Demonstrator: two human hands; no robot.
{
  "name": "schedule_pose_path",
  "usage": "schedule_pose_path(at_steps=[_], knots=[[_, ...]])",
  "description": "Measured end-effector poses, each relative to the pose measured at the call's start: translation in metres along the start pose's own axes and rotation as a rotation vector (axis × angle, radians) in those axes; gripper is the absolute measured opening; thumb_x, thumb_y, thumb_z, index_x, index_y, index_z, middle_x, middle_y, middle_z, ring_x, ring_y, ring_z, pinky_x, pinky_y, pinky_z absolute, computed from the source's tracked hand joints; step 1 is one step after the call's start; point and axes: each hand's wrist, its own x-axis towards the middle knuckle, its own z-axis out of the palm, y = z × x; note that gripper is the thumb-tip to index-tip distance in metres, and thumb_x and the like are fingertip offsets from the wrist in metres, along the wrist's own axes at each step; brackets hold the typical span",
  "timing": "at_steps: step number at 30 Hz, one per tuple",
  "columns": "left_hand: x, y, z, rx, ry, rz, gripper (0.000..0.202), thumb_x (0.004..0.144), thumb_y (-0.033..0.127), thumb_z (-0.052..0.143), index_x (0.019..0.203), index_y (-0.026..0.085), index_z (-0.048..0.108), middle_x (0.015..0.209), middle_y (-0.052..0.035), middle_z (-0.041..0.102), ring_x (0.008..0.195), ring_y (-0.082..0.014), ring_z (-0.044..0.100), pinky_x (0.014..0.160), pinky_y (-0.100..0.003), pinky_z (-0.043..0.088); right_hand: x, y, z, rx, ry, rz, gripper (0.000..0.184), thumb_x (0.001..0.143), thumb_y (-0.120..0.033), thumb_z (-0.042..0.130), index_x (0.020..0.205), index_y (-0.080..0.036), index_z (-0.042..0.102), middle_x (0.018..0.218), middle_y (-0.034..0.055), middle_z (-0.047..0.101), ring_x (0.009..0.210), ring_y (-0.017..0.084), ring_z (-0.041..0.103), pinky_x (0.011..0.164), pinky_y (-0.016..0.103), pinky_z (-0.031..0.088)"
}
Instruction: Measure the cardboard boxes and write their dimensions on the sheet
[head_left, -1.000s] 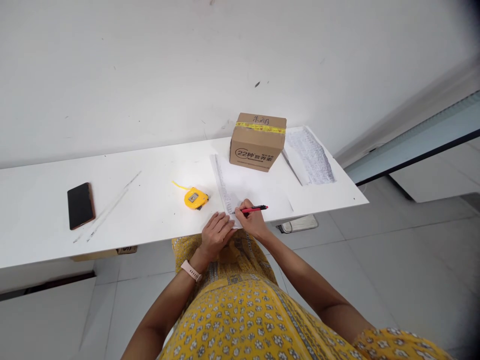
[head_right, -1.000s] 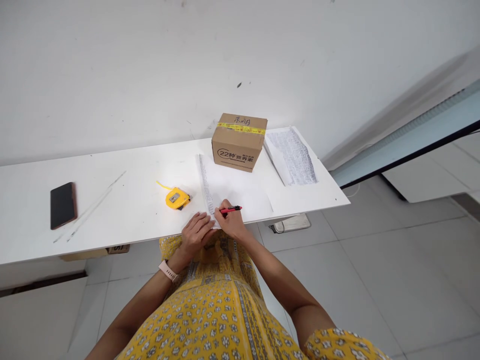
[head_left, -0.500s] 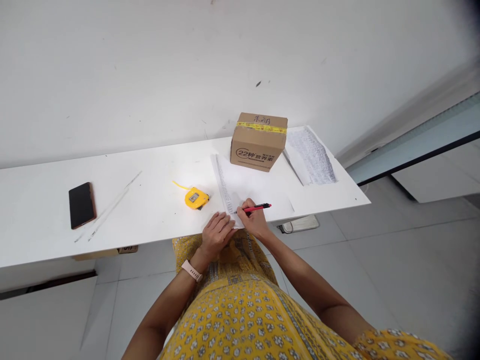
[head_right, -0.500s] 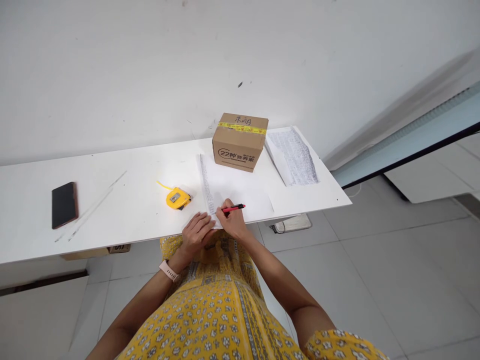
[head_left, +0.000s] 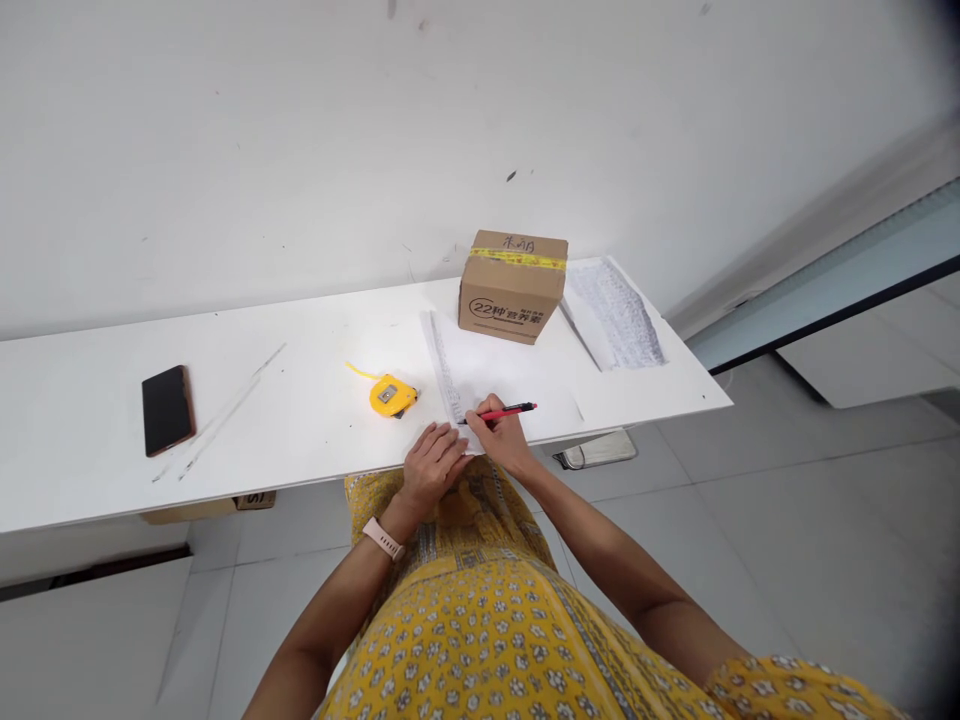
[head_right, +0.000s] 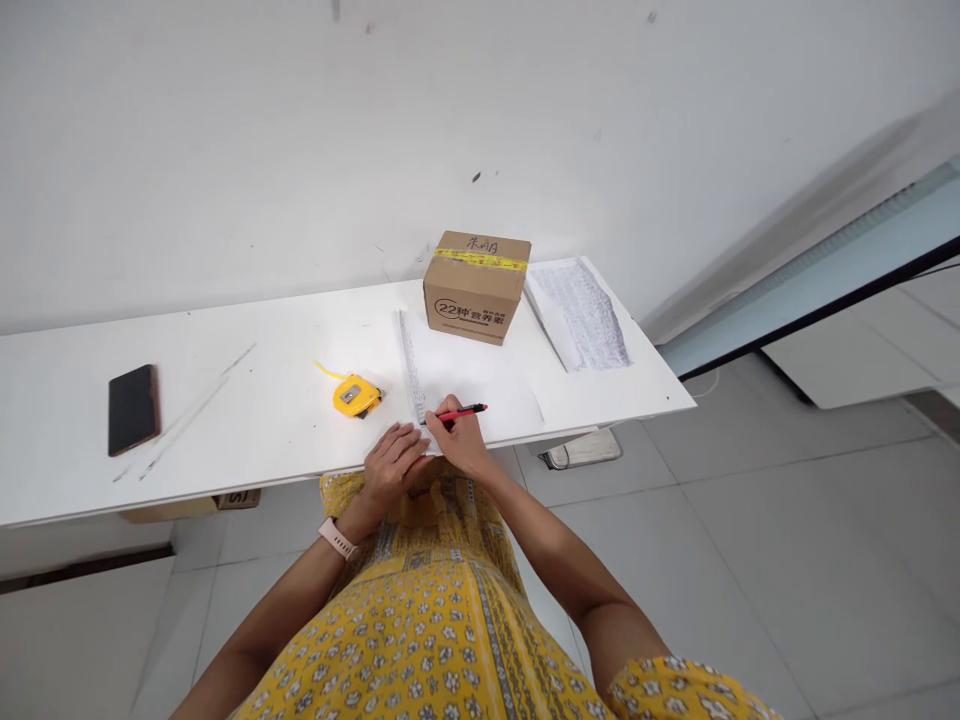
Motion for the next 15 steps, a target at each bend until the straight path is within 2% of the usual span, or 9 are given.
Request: schedule_pose_path(at_steps=[3,7,10,12,15], knots=[[0.001,0.001,0.000,0.031,0.020,0.027,0.016,0.097,0.032,0.063,0.104,0.022,0.073,0.105,-0.0084,0.078,0.109,-0.0243,0.072,0.102,-0.047,0.057,0.000,0.002,0.001,-0.045,0.003,-0.025,0.028,0.088,-0.038,0.055,0.069,-0.025,0.039,0.059,-0.0059,0.039,0.058,0.015,0.042,0.058,0.029,0.035],[0.001,0.001,0.001,0.072,0.060,0.068,0.016,0.097,0.032,0.063,0.103,0.021,0.073,0.103,-0.0078,0.078,0.107,-0.0239,0.073,0.100,-0.045,0.059,0.000,0.002,0.001,-0.077,-0.009,-0.024,0.027,0.088,-0.039,0.054,0.070,-0.025,0.039,0.059,-0.0058,0.040,0.058,0.015,0.041,0.057,0.028,0.035],[0.001,0.000,0.002,0.052,0.045,0.044,0.016,0.096,0.032,0.063,0.103,0.022,0.073,0.104,-0.0083,0.078,0.107,-0.0244,0.073,0.100,-0.047,0.058,0.000,-0.001,0.002,-0.075,0.002,-0.025,0.027,0.089,-0.040,0.054,0.071,-0.025,0.041,0.060,-0.0051,0.043,0.059,0.015,0.044,0.058,0.028,0.037],[0.000,0.000,0.002,0.024,0.018,0.015,0.015,0.096,0.032,0.064,0.104,0.023,0.073,0.105,-0.0085,0.078,0.109,-0.0248,0.072,0.101,-0.048,0.058,0.000,-0.003,-0.001,-0.061,0.014,-0.024,0.023,0.090,-0.042,0.055,0.077,-0.024,0.048,0.068,-0.0023,0.053,0.064,0.016,0.051,0.061,0.029,0.042],[0.001,0.002,-0.002,-0.011,0.001,0.006,0.015,0.095,0.029,0.065,0.105,0.022,0.073,0.106,-0.0094,0.077,0.110,-0.0254,0.072,0.102,-0.050,0.057,0.003,-0.001,-0.018,-0.093,0.041,-0.046,0.023,0.095,-0.043,0.051,0.102,-0.023,0.061,0.090,0.0042,0.067,0.076,0.019,0.061,0.069,0.032,0.048]])
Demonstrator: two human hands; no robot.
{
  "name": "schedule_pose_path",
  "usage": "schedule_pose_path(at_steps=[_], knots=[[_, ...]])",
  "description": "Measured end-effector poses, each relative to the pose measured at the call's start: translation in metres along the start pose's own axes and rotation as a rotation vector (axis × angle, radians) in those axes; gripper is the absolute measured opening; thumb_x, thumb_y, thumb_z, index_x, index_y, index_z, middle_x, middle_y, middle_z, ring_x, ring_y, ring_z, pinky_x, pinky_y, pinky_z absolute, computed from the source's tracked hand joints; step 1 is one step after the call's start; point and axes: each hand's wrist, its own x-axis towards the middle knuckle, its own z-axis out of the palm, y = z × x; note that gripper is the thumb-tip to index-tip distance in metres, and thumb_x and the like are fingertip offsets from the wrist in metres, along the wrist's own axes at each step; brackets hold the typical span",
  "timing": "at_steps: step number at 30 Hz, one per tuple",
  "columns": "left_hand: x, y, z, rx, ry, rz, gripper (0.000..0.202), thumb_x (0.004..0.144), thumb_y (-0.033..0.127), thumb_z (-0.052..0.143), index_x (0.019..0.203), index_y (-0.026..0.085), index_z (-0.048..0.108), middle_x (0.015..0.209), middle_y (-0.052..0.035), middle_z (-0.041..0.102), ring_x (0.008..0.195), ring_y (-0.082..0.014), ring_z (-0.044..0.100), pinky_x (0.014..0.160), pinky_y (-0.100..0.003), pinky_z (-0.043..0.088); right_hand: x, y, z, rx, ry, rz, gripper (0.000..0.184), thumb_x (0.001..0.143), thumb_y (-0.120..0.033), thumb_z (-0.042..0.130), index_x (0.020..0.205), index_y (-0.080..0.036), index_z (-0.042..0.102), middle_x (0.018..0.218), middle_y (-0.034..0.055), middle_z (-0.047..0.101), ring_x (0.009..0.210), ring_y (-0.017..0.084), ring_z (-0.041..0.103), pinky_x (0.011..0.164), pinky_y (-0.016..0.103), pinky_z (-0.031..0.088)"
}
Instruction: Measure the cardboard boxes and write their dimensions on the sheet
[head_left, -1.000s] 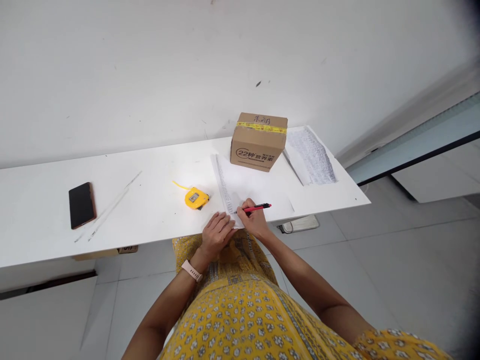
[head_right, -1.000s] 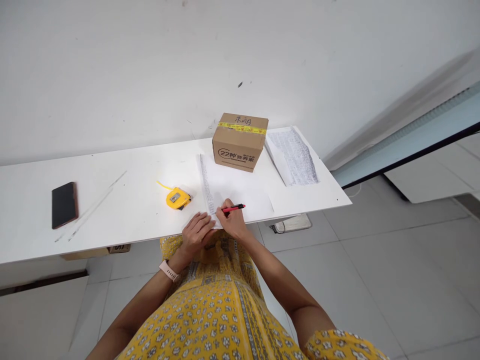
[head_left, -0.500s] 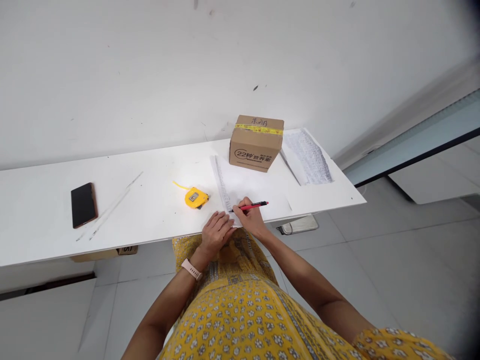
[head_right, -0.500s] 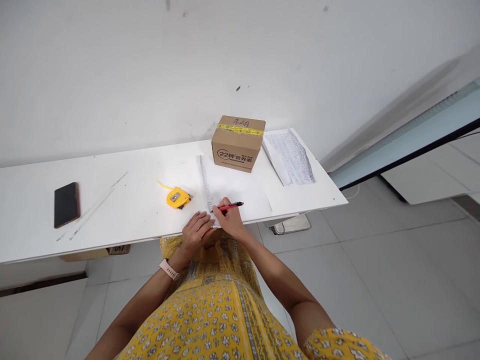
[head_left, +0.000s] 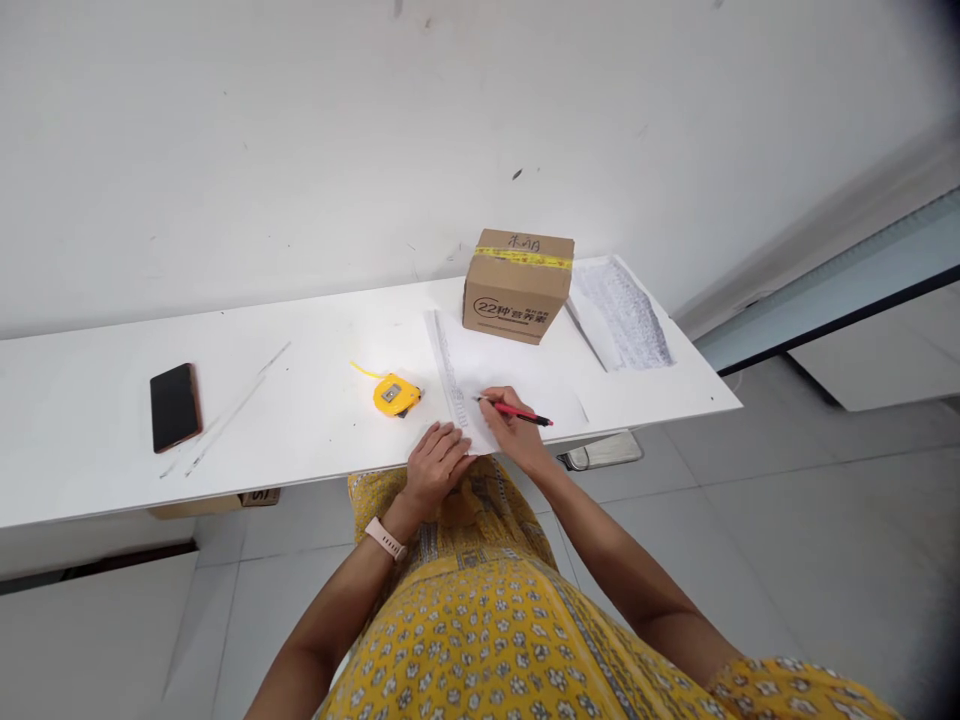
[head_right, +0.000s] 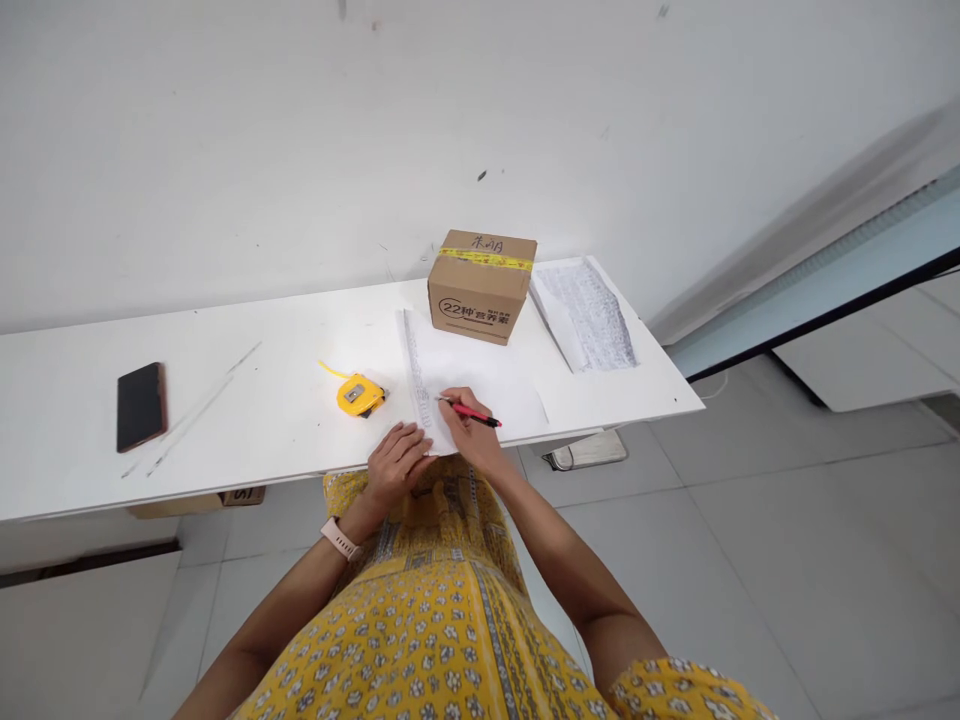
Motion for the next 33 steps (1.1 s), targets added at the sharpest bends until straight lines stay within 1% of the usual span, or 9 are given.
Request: schedule_pose_path(at_steps=[5,9,13,17,19,22,25,29,33], knots=[[0.011,0.016,-0.028,-0.023,0.008,-0.052,0.019,0.095,0.026,0.064,0.113,0.022,0.069,0.112,-0.0103,0.074,0.118,-0.0277,0.066,0.101,-0.050,0.057,0.017,0.024,-0.047,-0.493,0.179,-0.114,0.030,0.098,-0.026,0.040,0.112,-0.023,0.066,0.104,0.0119,0.068,0.098,0.029,0.062,0.082,0.041,0.048],[0.029,0.011,-0.055,0.120,0.228,-0.110,0.030,0.091,0.019,0.066,0.121,0.024,0.065,0.125,-0.0128,0.068,0.129,-0.0321,0.056,0.108,-0.056,0.048,0.031,0.040,-0.065,-0.900,0.143,-0.111,0.038,0.090,-0.011,0.040,0.116,-0.019,0.067,0.097,0.0163,0.067,0.092,0.032,0.057,0.077,0.042,0.045],[0.039,-0.023,-0.065,0.255,0.267,-0.288,0.041,0.091,0.030,0.067,0.131,0.020,0.058,0.140,-0.0198,0.055,0.137,-0.0380,0.044,0.111,-0.061,0.040,0.044,0.038,-0.066,-0.897,0.215,-0.158,0.048,0.092,-0.010,0.032,0.128,-0.019,0.062,0.093,0.0151,0.066,0.090,0.031,0.057,0.079,0.043,0.046],[0.033,-0.058,-0.062,0.194,0.161,-0.495,0.065,0.087,0.044,0.070,0.141,0.016,0.047,0.136,-0.0224,0.056,0.128,-0.0387,0.052,0.104,-0.059,0.046,0.083,0.016,-0.079,-0.659,0.378,-0.280,0.050,0.100,-0.037,0.038,0.146,-0.021,0.046,0.125,0.0173,0.062,0.115,0.034,0.054,0.098,0.051,0.045],[0.029,-0.067,-0.059,0.158,0.133,-0.560,0.066,0.084,0.045,0.072,0.138,0.016,0.049,0.128,-0.0200,0.062,0.117,-0.0373,0.059,0.097,-0.056,0.051,0.116,0.004,-0.088,-0.620,0.326,-0.324,0.069,0.094,-0.056,0.048,0.153,-0.024,0.034,0.148,0.0180,0.046,0.135,0.038,0.041,0.107,0.059,0.037],[0.025,-0.071,-0.056,0.149,0.136,-0.598,0.058,0.083,0.044,0.071,0.133,0.018,0.055,0.117,-0.0160,0.067,0.109,-0.0357,0.062,0.092,-0.052,0.052,0.169,-0.007,-0.095,-0.663,0.225,-0.306,0.086,0.084,-0.074,0.053,0.153,-0.026,0.034,0.164,0.0178,0.022,0.148,0.046,0.019,0.109,0.070,0.029],[0.024,-0.071,-0.054,0.140,0.176,-0.571,0.056,0.084,0.044,0.069,0.131,0.018,0.056,0.113,-0.0149,0.068,0.106,-0.0349,0.063,0.091,-0.051,0.052,0.203,-0.012,-0.094,-0.691,0.086,-0.272,0.087,0.083,-0.080,0.048,0.148,-0.022,0.044,0.162,0.0188,0.028,0.148,0.048,0.017,0.105,0.071,0.036],[0.021,-0.071,-0.054,0.101,0.227,-0.568,0.056,0.081,0.046,0.071,0.127,0.017,0.060,0.110,-0.0150,0.070,0.104,-0.0346,0.064,0.089,-0.051,0.053,0.196,-0.017,-0.092,-0.720,-0.075,-0.284,0.088,0.085,-0.079,0.048,0.150,-0.019,0.043,0.161,0.0174,0.035,0.151,0.043,0.019,0.102,0.061,0.049],[0.021,-0.074,-0.058,-0.056,0.308,-0.740,0.058,0.075,0.049,0.076,0.122,0.018,0.063,0.113,-0.0146,0.071,0.103,-0.0326,0.067,0.089,-0.049,0.055,0.162,-0.023,-0.102,-0.697,-0.141,-0.432,0.082,0.088,-0.069,0.057,0.154,-0.025,0.038,0.165,0.0115,0.031,0.154,0.038,0.020,0.111,0.059,0.044]])
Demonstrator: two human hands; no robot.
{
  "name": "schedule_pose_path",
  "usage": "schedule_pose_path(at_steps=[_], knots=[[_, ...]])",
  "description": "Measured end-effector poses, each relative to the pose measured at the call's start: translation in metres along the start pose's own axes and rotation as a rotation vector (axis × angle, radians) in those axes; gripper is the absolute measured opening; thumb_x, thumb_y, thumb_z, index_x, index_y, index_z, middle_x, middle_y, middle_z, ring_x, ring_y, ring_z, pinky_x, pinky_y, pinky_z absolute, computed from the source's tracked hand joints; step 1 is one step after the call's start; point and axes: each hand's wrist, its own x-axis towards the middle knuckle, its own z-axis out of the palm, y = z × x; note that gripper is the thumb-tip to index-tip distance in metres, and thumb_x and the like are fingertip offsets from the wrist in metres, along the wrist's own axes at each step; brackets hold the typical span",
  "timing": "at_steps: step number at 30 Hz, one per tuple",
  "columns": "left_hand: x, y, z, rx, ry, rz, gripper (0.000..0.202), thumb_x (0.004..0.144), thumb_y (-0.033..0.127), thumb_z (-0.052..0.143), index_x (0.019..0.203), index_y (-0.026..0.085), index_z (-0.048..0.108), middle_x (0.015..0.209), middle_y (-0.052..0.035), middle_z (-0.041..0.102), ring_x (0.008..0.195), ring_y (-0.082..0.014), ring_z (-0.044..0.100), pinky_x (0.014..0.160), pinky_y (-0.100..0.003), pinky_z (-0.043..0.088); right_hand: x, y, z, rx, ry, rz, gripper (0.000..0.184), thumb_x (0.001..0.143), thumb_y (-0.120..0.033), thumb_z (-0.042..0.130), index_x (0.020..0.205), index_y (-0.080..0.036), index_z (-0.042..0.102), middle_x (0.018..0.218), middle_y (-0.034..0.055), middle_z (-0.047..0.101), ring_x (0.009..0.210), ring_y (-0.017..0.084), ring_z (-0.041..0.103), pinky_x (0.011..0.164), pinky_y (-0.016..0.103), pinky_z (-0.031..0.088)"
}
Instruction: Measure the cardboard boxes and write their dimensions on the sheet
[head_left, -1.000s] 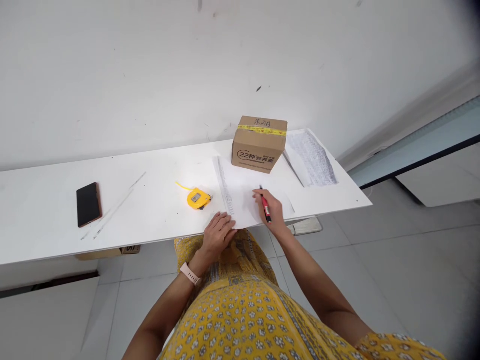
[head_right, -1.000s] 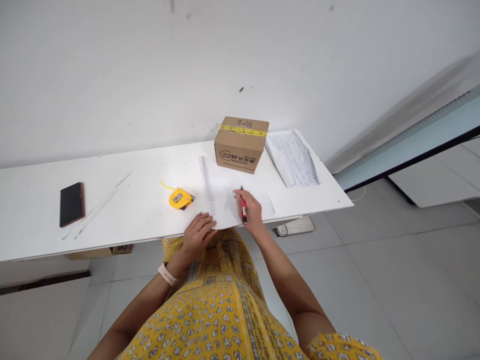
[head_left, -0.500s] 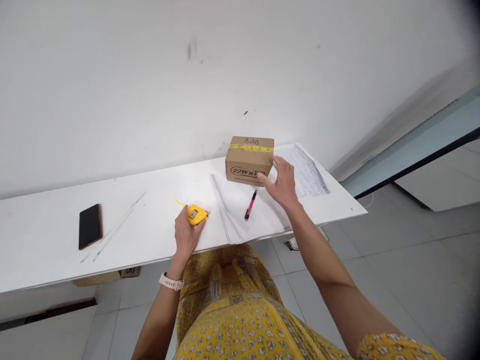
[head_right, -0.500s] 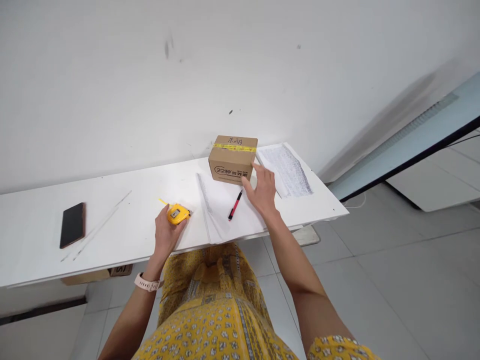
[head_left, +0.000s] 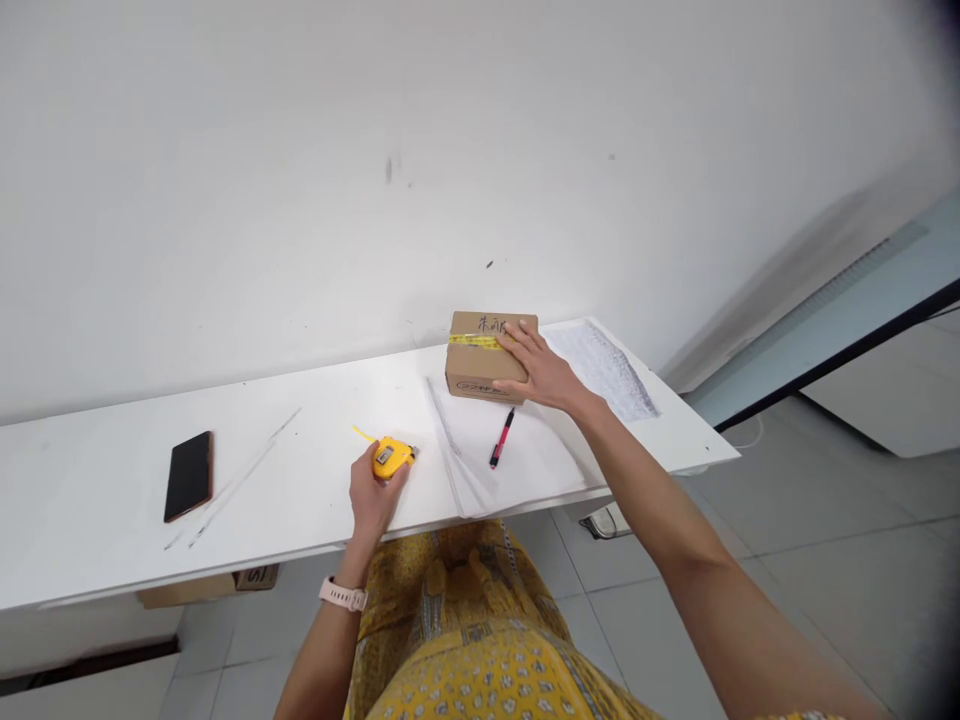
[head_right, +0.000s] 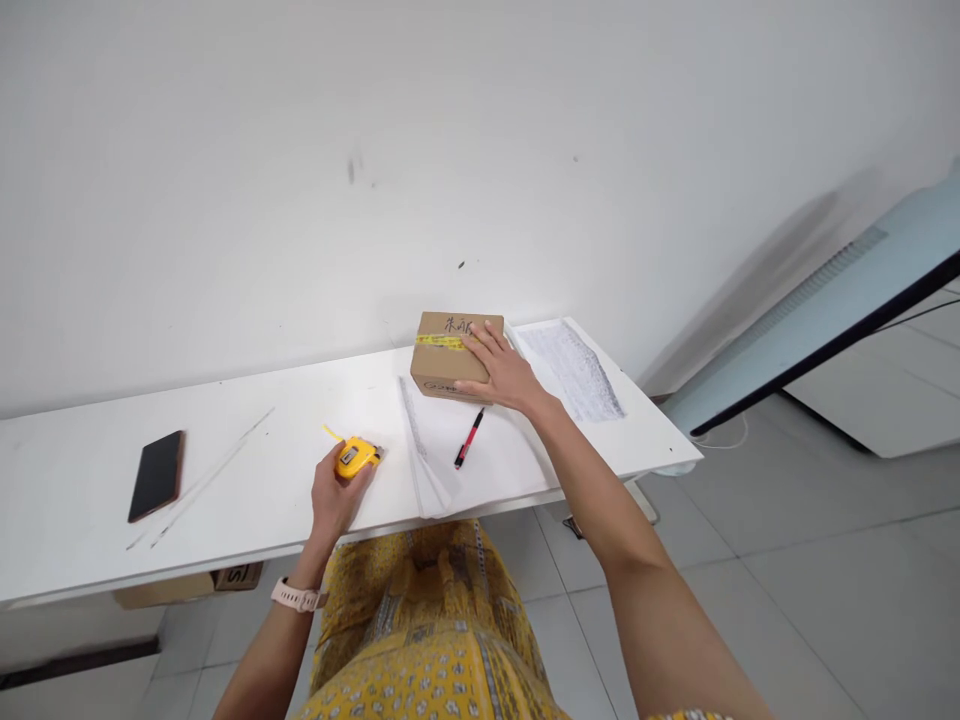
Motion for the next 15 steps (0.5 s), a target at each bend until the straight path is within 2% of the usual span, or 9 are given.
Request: schedule_pose_path(at_steps=[3,6,10,12,15], knots=[[0.008,0.008,-0.003,-0.238,0.036,-0.193,0.056,0.077,0.053,0.075,0.120,0.019,0.064,0.118,-0.0150,0.071,0.105,-0.0294,0.069,0.090,-0.045,0.057,-0.018,-0.004,-0.007,0.013,0.005,-0.104,0.072,0.091,-0.061,0.059,0.153,-0.028,0.041,0.165,0.0083,0.031,0.155,0.034,0.019,0.116,0.058,0.039],[0.020,0.031,-0.006,-0.495,-0.002,-0.255,0.057,0.081,0.056,0.072,0.122,0.017,0.062,0.125,-0.0167,0.069,0.109,-0.0282,0.069,0.094,-0.046,0.057,-0.030,-0.009,-0.006,0.004,0.034,-0.170,0.066,0.093,-0.055,0.060,0.152,-0.030,0.043,0.164,0.0069,0.034,0.156,0.032,0.019,0.119,0.057,0.035],[0.032,0.074,-0.011,-0.804,-0.170,-0.207,0.054,0.085,0.056,0.067,0.124,0.019,0.061,0.128,-0.0161,0.068,0.103,-0.0272,0.072,0.094,-0.049,0.058,-0.054,-0.024,0.004,-0.038,0.145,-0.240,0.060,0.091,-0.051,0.065,0.145,-0.026,0.052,0.158,0.0098,0.044,0.154,0.032,0.026,0.121,0.057,0.033],[0.033,0.094,-0.014,-0.893,-0.256,-0.206,0.053,0.083,0.055,0.069,0.122,0.019,0.063,0.125,-0.0148,0.070,0.101,-0.0279,0.073,0.092,-0.048,0.059,-0.070,-0.036,0.009,-0.070,0.221,-0.272,0.051,0.091,-0.049,0.066,0.136,-0.025,0.058,0.153,0.0109,0.051,0.150,0.032,0.034,0.119,0.057,0.033],[0.027,0.115,-0.017,-0.985,-0.383,-0.278,0.053,0.079,0.052,0.075,0.119,0.018,0.066,0.120,-0.0128,0.072,0.099,-0.0271,0.073,0.088,-0.043,0.060,-0.091,-0.061,0.013,-0.076,0.365,-0.279,0.032,0.093,-0.041,0.066,0.121,-0.025,0.065,0.139,0.0103,0.064,0.138,0.031,0.051,0.113,0.055,0.038]])
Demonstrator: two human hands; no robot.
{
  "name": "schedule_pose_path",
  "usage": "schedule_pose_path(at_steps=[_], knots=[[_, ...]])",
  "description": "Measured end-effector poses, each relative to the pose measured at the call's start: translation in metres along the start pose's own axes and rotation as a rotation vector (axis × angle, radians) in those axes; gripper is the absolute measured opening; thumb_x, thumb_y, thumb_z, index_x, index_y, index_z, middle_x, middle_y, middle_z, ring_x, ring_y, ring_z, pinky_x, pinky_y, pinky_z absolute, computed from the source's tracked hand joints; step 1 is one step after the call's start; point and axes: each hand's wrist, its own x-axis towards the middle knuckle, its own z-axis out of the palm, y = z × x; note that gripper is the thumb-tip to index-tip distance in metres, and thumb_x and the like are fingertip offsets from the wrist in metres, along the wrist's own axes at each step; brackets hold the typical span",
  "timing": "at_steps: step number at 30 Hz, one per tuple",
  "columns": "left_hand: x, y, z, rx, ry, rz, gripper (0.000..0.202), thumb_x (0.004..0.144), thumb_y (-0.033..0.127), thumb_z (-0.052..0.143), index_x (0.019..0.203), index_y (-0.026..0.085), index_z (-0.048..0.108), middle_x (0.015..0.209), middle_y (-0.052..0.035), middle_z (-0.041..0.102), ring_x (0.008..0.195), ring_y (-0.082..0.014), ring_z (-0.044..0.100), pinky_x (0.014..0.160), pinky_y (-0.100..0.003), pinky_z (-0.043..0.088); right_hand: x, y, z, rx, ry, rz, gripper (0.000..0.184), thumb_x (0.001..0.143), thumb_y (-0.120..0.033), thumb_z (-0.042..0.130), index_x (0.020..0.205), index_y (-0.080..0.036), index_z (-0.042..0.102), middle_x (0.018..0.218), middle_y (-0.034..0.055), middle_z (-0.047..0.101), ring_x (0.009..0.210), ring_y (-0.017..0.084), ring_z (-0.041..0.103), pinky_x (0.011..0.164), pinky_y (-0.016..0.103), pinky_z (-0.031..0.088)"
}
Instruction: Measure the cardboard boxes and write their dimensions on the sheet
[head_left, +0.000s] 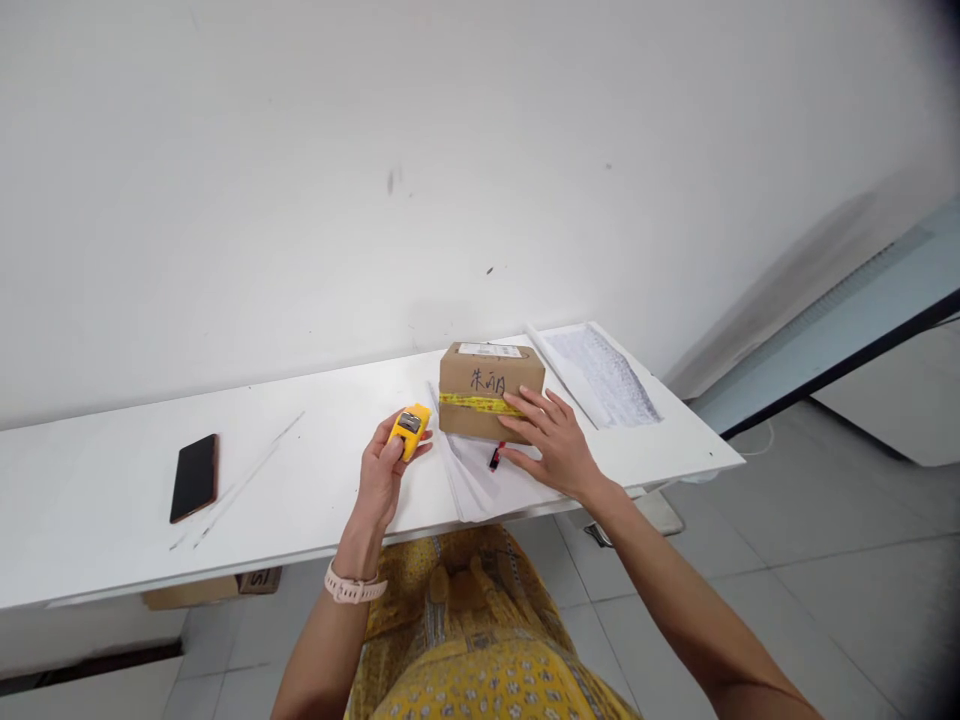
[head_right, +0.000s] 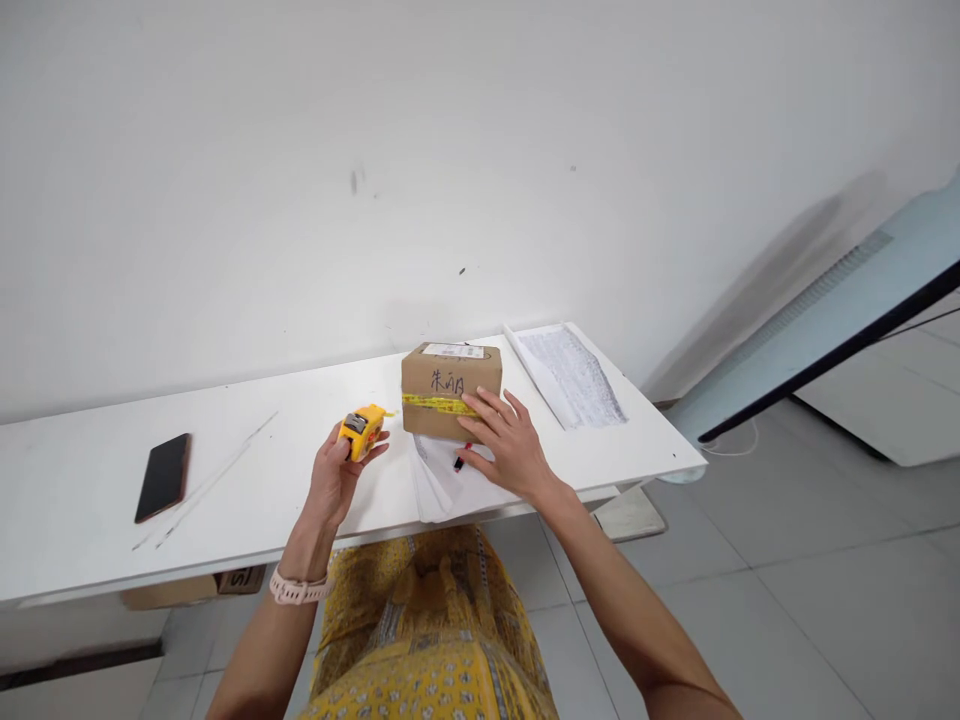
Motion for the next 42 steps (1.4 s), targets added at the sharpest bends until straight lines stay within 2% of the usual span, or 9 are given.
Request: schedule_pose_path(at_steps=[5,9,14,17,24,27,32,36,42], knots=[[-0.028,-0.004,0.016,0.052,-0.140,-0.086,0.061,0.072,0.049,0.083,0.124,0.019,0.067,0.121,-0.0120,0.071,0.104,-0.0273,0.069,0.088,-0.037,0.056,-0.009,-0.059,-0.006,0.162,0.197,0.214,0.015,0.095,-0.021,0.061,0.109,-0.024,0.067,0.106,0.0072,0.076,0.100,0.023,0.069,0.086,0.040,0.050],[-0.052,-0.013,0.024,0.103,-0.241,-0.212,0.064,0.067,0.048,0.087,0.121,0.019,0.069,0.121,-0.0123,0.071,0.111,-0.0300,0.066,0.094,-0.038,0.053,-0.016,-0.083,-0.006,0.390,0.232,0.396,0.015,0.097,-0.022,0.056,0.106,-0.023,0.068,0.099,0.0078,0.074,0.095,0.022,0.068,0.084,0.038,0.052],[-0.059,-0.015,0.029,0.093,-0.257,-0.237,0.063,0.068,0.047,0.087,0.121,0.020,0.066,0.121,-0.0110,0.070,0.109,-0.0282,0.066,0.095,-0.038,0.052,-0.016,-0.089,-0.014,0.744,0.088,0.670,0.029,0.103,-0.037,0.045,0.110,-0.022,0.069,0.093,0.0066,0.072,0.086,0.020,0.068,0.078,0.034,0.054],[-0.054,-0.011,0.030,0.115,-0.253,-0.190,0.064,0.070,0.043,0.087,0.125,0.021,0.063,0.124,-0.0103,0.068,0.109,-0.0266,0.065,0.095,-0.036,0.052,-0.007,-0.094,-0.026,0.854,-0.042,0.656,0.031,0.101,-0.043,0.050,0.113,-0.023,0.071,0.098,0.0068,0.073,0.084,0.019,0.066,0.074,0.031,0.054],[-0.041,0.005,0.033,0.185,-0.162,-0.064,0.078,0.066,0.035,0.090,0.134,0.024,0.055,0.133,-0.0109,0.062,0.119,-0.0278,0.061,0.097,-0.036,0.052,0.008,-0.105,-0.039,0.877,-0.082,0.688,0.038,0.085,-0.043,0.073,0.119,-0.026,0.070,0.096,0.0043,0.072,0.076,0.017,0.064,0.068,0.030,0.055],[-0.042,0.008,0.034,0.175,-0.138,-0.078,0.083,0.064,0.033,0.091,0.137,0.026,0.053,0.136,-0.0098,0.059,0.122,-0.0275,0.059,0.099,-0.035,0.051,0.010,-0.109,-0.035,0.865,-0.028,0.708,0.031,0.086,-0.037,0.073,0.115,-0.026,0.072,0.095,0.0039,0.073,0.074,0.016,0.064,0.067,0.030,0.054],[-0.054,0.007,0.034,0.114,-0.271,-0.201,0.079,0.063,0.034,0.090,0.132,0.026,0.053,0.128,-0.0090,0.061,0.112,-0.0257,0.063,0.093,-0.034,0.053,0.011,-0.113,-0.034,0.815,0.077,0.612,0.017,0.091,-0.032,0.068,0.106,-0.025,0.073,0.081,0.0008,0.068,0.070,0.014,0.060,0.068,0.028,0.052],[-0.058,0.010,0.037,0.321,-0.303,-0.131,0.087,0.068,0.033,0.086,0.144,0.027,0.044,0.126,-0.0080,0.060,0.107,-0.0242,0.063,0.092,-0.034,0.052,0.011,-0.112,-0.042,0.770,-0.014,0.597,0.016,0.091,-0.034,0.067,0.103,-0.024,0.070,0.077,0.0003,0.064,0.069,0.014,0.058,0.063,0.026,0.050],[-0.050,0.028,0.041,0.650,-0.386,-0.042,0.069,0.077,0.027,0.074,0.142,0.023,0.052,0.120,-0.0082,0.065,0.101,-0.0236,0.063,0.089,-0.035,0.051,0.013,-0.112,-0.050,0.754,-0.037,0.611,0.015,0.091,-0.033,0.068,0.102,-0.025,0.069,0.073,-0.0018,0.059,0.068,0.013,0.056,0.063,0.025,0.048]])
